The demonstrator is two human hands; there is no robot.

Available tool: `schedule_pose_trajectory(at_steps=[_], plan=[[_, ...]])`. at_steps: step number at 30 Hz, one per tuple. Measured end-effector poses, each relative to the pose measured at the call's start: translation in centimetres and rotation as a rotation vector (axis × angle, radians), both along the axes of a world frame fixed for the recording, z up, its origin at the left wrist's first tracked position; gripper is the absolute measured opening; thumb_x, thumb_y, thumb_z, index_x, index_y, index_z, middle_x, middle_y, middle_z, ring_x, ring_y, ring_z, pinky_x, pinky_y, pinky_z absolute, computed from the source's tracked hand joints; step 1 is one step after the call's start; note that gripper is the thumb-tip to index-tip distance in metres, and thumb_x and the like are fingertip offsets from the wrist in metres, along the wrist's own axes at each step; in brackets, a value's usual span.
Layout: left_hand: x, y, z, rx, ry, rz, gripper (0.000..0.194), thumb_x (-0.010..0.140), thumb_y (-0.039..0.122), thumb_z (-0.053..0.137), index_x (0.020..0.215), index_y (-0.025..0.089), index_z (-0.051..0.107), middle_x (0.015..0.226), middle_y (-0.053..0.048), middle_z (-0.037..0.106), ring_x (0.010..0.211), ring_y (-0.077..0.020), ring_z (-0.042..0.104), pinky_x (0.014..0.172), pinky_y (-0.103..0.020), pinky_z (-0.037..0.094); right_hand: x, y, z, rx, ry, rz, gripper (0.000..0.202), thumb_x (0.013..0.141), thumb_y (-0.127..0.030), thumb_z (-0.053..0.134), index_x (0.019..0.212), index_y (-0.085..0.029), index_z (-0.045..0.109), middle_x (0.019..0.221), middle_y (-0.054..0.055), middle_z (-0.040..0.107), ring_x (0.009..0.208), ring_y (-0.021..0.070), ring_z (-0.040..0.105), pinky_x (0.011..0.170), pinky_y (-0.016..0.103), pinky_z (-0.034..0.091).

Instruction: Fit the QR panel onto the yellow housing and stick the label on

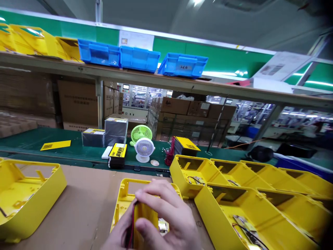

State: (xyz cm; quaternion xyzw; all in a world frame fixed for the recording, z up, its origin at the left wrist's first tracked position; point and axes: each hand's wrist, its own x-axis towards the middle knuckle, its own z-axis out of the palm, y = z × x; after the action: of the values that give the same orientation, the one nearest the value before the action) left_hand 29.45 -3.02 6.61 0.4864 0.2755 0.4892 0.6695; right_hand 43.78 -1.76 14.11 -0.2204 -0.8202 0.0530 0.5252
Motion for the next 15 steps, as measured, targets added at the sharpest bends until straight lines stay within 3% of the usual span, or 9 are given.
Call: schedule_pose_trajectory(at_steps=[2, 6, 11, 15], plan=[[0.3, 0.0, 0.1, 0.012, -0.006, -0.050, 0.084, 0.048, 0.040, 0.080, 0.125, 0.031, 0.048, 0.127, -0.004, 0.052, 0.125, -0.0356, 0.035, 0.102, -0.043, 0.034, -0.6, -0.1, 0.6, -0.064, 0.054, 0.029, 0.016, 0.073, -0.026, 0.064, 0.089, -0.021, 0.067, 0.076, 0.005, 0.063, 0.072, 0.0175, 0.056, 0.069, 0.036, 0.051], [0.1, -0.3, 0.3, 0.006, -0.028, -0.099, 0.089, 0.046, 0.042, 0.079, 0.127, 0.029, 0.045, 0.127, -0.006, 0.053, 0.125, -0.0365, 0.036, 0.103, -0.045, 0.031, -1.0, -0.4, 0.4, -0.123, 0.086, 0.055, 0.015, 0.070, -0.019, 0.065, 0.085, -0.021, 0.068, 0.071, 0.003, 0.062, 0.068, 0.0162, 0.054, 0.071, 0.037, 0.050], [-0.4, -0.6, 0.4, -0.037, -0.068, -0.104, 0.082, 0.048, 0.049, 0.075, 0.124, 0.029, 0.050, 0.119, -0.006, 0.059, 0.119, -0.0372, 0.043, 0.098, -0.045, 0.038, -0.7, -0.6, -0.4, -0.152, 0.044, 0.039, 0.031, 0.072, -0.008, 0.056, 0.098, -0.023, 0.065, 0.085, 0.004, 0.065, 0.081, 0.0171, 0.058, 0.071, 0.033, 0.052], [-0.6, -1.0, 0.2, -0.121, -0.124, -0.075, 0.079, 0.052, 0.050, 0.072, 0.124, 0.029, 0.049, 0.118, -0.005, 0.060, 0.118, -0.0368, 0.044, 0.098, -0.045, 0.038, -0.1, -0.2, -1.4, 0.028, -0.140, -0.026, 0.044, 0.072, -0.008, 0.052, 0.112, -0.024, 0.058, 0.114, 0.004, 0.060, 0.113, 0.0244, 0.049, 0.093, 0.045, 0.045]])
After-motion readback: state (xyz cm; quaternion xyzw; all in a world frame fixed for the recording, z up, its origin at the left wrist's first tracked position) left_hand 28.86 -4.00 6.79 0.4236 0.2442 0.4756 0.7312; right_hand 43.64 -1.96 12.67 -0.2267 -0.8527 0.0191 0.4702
